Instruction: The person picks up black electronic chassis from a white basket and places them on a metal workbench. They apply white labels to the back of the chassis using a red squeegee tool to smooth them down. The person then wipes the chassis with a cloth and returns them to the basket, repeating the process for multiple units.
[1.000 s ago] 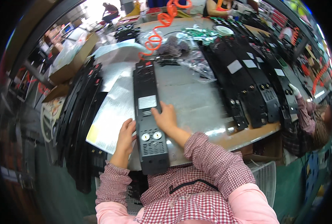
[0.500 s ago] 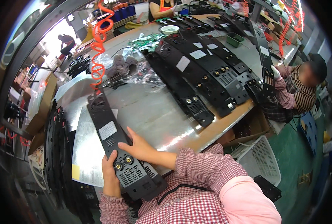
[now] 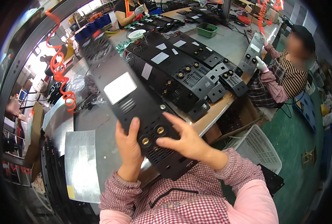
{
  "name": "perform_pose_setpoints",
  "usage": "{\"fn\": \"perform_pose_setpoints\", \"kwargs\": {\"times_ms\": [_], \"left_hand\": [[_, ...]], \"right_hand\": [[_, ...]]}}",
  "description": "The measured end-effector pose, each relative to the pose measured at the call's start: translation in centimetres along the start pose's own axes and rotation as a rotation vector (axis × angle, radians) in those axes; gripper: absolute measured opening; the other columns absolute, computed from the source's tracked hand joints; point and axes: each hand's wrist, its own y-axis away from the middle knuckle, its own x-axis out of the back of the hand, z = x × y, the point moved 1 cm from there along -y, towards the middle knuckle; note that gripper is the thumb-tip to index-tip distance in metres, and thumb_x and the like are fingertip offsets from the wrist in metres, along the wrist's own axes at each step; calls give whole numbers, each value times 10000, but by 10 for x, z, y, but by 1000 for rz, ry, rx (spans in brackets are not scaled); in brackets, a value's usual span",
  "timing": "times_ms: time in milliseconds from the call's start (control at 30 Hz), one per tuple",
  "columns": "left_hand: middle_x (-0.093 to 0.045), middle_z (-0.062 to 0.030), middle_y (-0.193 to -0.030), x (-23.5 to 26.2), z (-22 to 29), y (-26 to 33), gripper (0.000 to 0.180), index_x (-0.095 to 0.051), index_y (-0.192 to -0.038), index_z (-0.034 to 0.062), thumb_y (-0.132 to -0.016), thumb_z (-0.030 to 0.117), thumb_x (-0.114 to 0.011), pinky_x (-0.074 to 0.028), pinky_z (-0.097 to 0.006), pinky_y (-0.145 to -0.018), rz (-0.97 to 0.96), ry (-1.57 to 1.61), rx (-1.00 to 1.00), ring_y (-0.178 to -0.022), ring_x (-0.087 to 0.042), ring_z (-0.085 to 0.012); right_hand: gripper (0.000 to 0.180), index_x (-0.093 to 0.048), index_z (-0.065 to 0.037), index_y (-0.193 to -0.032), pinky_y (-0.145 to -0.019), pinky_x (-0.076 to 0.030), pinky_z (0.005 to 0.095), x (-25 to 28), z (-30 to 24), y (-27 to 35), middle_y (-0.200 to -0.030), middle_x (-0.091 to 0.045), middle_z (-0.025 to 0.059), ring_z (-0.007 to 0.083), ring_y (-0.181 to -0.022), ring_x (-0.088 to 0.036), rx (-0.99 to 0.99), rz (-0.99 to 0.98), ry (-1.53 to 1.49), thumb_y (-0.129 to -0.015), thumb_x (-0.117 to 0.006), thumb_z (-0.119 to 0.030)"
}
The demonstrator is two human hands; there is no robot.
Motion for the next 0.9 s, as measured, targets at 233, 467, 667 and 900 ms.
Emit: {"fn": "perform_pose_setpoints", "kwargs": {"times_ms": [233,467,667,900], "left_hand": [[-400,-153,-1502,3,-59,-54,547,-362,-1475,-9,-1044,321,-429,-219,-359,-1174,48,-740,-264,-1407,-350,-259],[-299,-170,-1564,25,-131,-54,635,-228,-1542,13,-1008,223,-500,-220,-393,-1186,45,-206,115,-1450,-291,-278],[-243,-175,-1597,-2,-127,-75,711,-222,-1547,22,-961,241,-561,-168,-434,-1200,-193,-629,-194,-1484,-208,-329],[-119,-190,-1636,-15,-148,-108,775,-213,-1556,55,-942,339,-591,-95,-497,-1205,-335,-885,-308,-1505,-59,-417]], "right_hand": [[773,-341,121,-1451,-991,-474,311,127,-76,-31,-1274,-607,150,173,-1147,-579,138,251,69,-835,-763,-78],[687,-446,88,-1406,-723,-565,282,265,-79,-119,-1046,-701,156,160,-830,-691,50,471,308,-825,-763,-93],[531,-558,48,-1320,-702,-553,251,319,-39,-162,-1050,-695,107,129,-791,-678,-173,404,359,-855,-737,-136],[585,-535,32,-1367,-748,-538,231,323,-25,-176,-1092,-684,87,111,-840,-670,-229,321,390,-852,-738,-158]]}}
